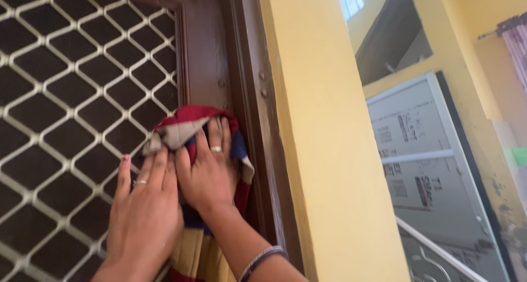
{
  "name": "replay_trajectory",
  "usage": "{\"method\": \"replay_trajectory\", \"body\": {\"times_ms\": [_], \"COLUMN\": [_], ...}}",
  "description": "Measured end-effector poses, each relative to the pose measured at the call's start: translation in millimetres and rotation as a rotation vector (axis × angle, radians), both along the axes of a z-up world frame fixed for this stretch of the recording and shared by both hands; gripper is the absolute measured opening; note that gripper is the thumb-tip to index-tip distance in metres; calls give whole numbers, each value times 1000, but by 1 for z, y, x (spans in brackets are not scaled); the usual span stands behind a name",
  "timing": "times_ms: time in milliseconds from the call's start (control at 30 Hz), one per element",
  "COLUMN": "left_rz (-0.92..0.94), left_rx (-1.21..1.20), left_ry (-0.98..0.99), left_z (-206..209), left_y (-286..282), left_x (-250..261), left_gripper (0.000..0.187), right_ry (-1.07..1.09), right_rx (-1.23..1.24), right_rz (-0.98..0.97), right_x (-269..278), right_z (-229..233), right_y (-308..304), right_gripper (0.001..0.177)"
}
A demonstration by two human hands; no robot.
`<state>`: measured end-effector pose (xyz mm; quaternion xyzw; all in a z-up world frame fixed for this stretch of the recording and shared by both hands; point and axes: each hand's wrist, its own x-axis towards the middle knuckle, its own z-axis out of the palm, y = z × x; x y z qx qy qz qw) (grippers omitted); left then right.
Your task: The person wipes the surface of a brown wooden door with a white mesh screen using a multicolored cloth. The hands move the cloth across the door frame and screen in repeated wiping motions throughout the clip.
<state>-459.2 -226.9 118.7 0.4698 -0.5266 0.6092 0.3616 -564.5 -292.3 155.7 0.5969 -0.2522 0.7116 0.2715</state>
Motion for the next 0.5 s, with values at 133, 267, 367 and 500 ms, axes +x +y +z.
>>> {"method": "replay_trajectory", "body": {"times_ms": [133,267,367,500], "left_rz": [-50,-113,-243,-349], "left_rx": [337,679,582,519], "left_ry": [152,347,291,285], "left_z": [-46,-44,-37,7], "left_y": [45,62,50,9], "left_x": [-6,-15,-16,-15], "left_gripper": [47,39,45,65], "right_ry": [64,88,48,-24], "right_rx": [101,274,271,167], "right_rz": [-20,-13,1,-46], "right_x": [0,3,13,18], "right_z": [-91,-143,-126,-49], "right_y": [5,9,4,-7], "right_gripper": [64,65,72,70]}}
